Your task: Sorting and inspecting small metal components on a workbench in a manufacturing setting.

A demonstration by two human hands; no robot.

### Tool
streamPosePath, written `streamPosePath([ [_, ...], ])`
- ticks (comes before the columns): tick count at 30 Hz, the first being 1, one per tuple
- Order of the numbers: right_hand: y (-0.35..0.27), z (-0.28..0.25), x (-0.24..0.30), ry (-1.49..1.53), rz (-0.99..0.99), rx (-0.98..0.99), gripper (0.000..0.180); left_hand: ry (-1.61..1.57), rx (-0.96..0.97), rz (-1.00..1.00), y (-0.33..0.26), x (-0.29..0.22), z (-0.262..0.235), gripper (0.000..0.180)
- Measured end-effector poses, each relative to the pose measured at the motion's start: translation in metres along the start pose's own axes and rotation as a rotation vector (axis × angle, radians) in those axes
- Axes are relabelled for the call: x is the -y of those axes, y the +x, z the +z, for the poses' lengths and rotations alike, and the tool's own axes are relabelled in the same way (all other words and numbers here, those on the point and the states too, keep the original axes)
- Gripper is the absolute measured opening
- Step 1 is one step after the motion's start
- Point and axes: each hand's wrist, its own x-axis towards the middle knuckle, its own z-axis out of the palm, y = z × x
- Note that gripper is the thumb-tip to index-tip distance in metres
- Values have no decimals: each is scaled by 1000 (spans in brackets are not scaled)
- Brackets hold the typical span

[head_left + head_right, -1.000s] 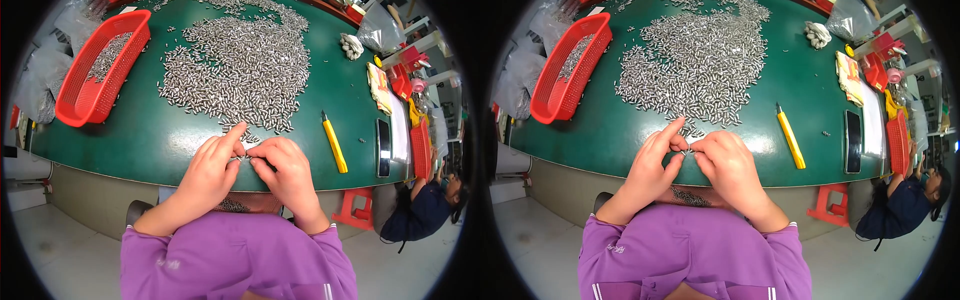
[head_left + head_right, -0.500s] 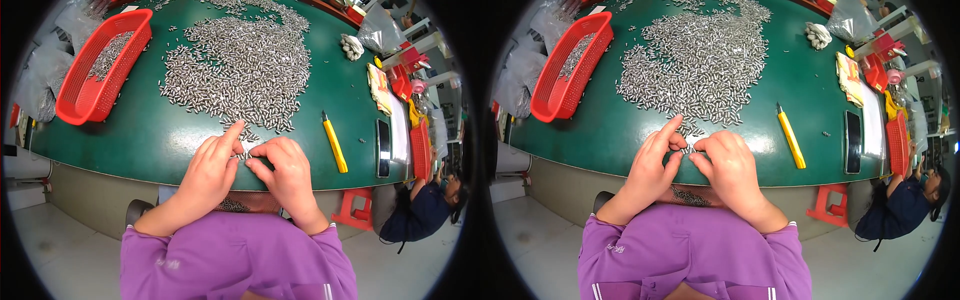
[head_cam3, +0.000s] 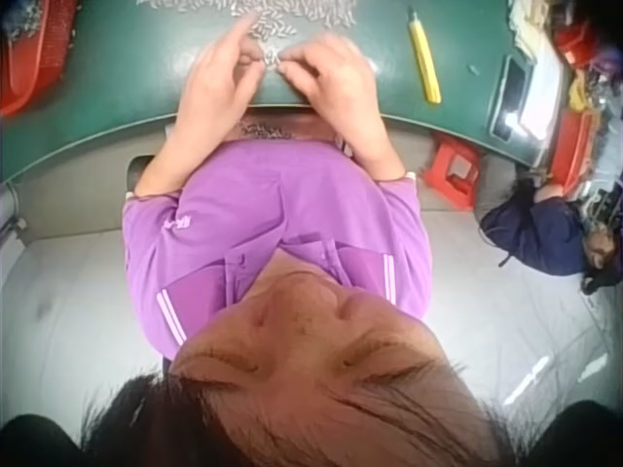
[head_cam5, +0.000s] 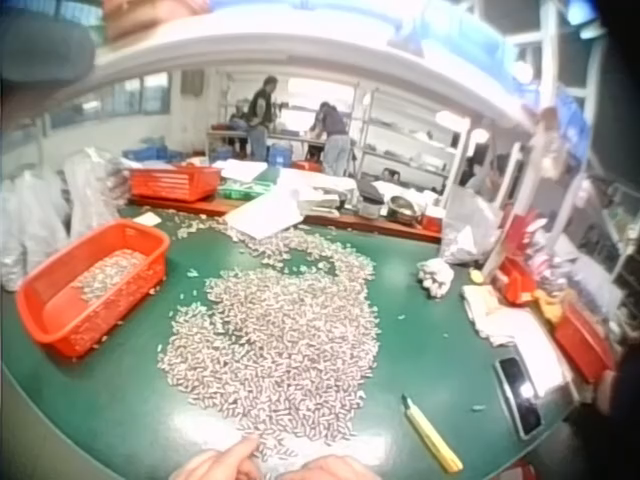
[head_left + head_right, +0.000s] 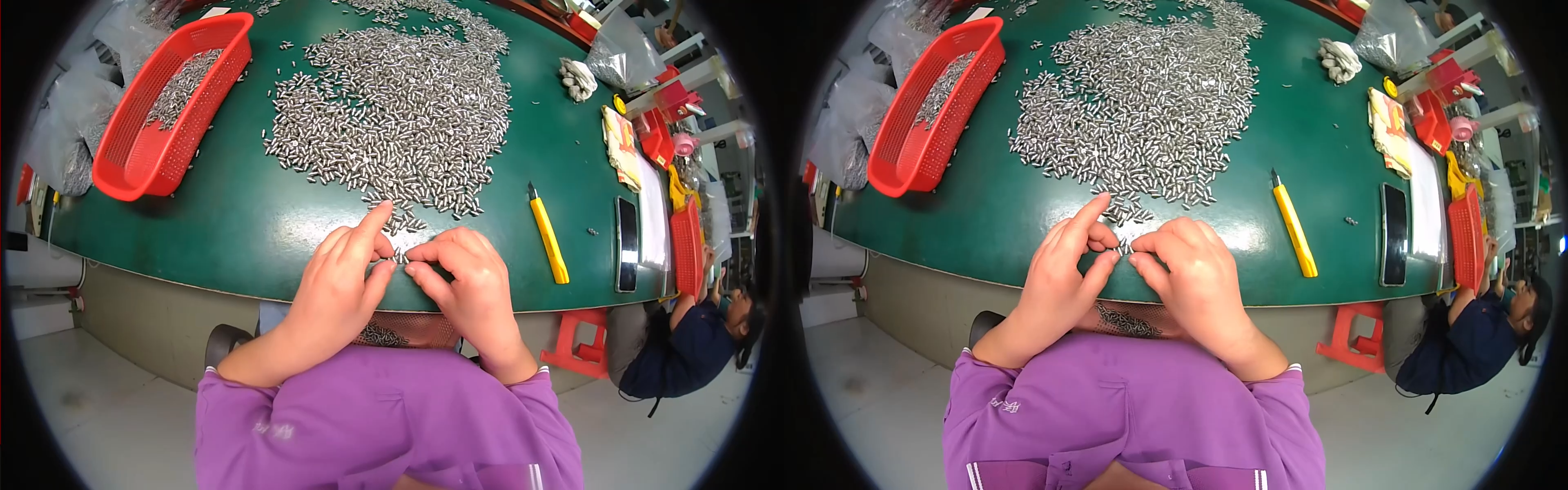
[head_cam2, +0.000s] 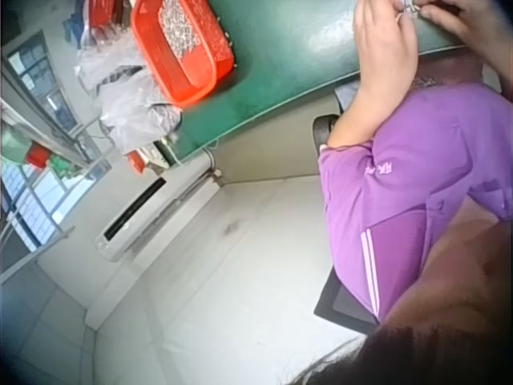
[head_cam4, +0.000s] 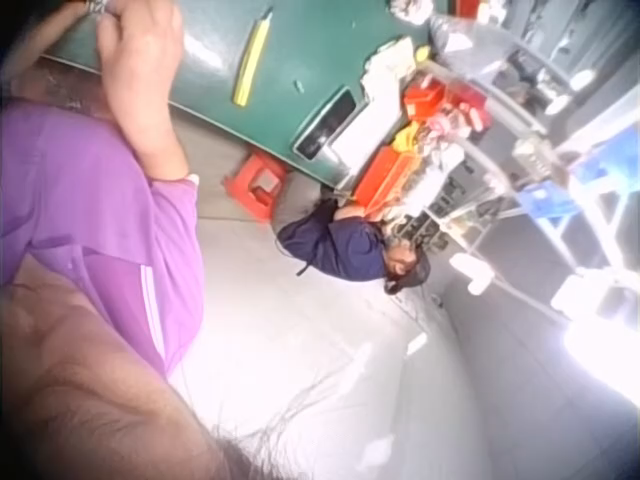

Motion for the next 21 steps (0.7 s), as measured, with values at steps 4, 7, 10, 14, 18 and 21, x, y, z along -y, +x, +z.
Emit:
streamPosePath([
  [4,-1,1,1,-4,30,7,15,7,-9,-5,-1,1,2,68],
  [7,0,-1,2,8,15,11,15,6,-12,-9,-2,0,2,68],
  [10,2,0,1,12,14,12,15,9,-3,-11,-3,1,0,69],
  [14,2,3,2,-15,10,-10,15,11,23,2,-3,1,-2,70],
  [18,3,2,3,-19,5,-5,15,12,23,6,-3,2,-1,70],
  [21,3,2,2,9,14,7,14,0,17,-12,-4,2,-2,69],
])
